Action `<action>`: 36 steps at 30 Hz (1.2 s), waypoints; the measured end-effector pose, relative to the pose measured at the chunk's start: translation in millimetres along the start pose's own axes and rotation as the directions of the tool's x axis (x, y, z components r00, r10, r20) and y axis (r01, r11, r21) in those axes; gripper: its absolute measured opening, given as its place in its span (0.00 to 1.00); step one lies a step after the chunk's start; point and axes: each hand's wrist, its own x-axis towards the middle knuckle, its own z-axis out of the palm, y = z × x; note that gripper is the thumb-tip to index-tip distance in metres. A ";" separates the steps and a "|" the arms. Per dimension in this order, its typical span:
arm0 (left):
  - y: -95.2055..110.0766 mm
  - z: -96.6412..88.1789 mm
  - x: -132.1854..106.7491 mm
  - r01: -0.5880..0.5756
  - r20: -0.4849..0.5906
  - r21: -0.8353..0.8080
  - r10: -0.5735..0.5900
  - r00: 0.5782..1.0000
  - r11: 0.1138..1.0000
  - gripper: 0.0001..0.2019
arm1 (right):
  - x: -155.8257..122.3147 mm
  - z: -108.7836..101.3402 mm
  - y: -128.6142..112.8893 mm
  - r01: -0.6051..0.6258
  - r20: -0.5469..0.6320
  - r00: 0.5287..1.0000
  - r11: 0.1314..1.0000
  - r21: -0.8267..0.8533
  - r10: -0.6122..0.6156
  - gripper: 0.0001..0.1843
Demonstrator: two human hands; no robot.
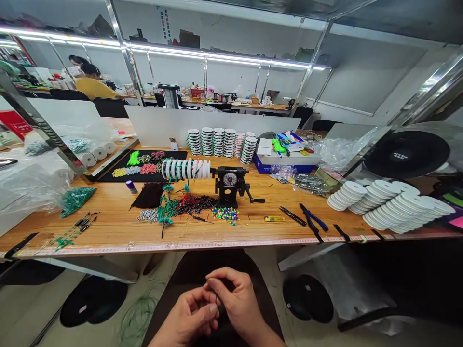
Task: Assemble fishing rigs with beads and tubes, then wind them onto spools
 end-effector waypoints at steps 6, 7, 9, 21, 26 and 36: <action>6.1 0.8 0.2 -0.015 -0.063 -0.130 0.007 0.998 0.991 0.14 | -1.3 -12.0 1.9 0.123 -0.240 0.962 0.991 -0.056 -0.133 0.12; 6.3 0.1 0.1 -0.035 -0.095 -0.160 0.019 0.995 0.987 0.13 | -4.7 -14.8 2.3 0.108 -0.260 0.958 0.992 -0.062 -0.120 0.13; 5.3 -0.9 0.8 -0.076 -0.137 -0.197 0.050 0.989 0.977 0.12 | -13.8 -19.4 3.6 0.054 -0.217 0.973 0.995 -0.089 -0.072 0.14; 4.6 13.7 2.7 -0.083 -0.202 -0.271 0.027 0.979 0.959 0.14 | -35.0 -19.2 10.9 -0.033 -0.071 0.997 0.966 -0.258 0.015 0.10; 3.1 16.3 2.5 -0.122 -0.220 -0.252 0.066 0.973 0.960 0.14 | -36.4 -18.1 12.2 -0.003 -0.107 0.994 0.946 -0.325 -0.033 0.11; 8.7 23.4 3.2 -0.089 -0.294 -0.312 -0.007 0.956 0.946 0.21 | -37.5 -19.4 19.1 0.066 -0.115 0.984 0.876 -0.478 -0.137 0.10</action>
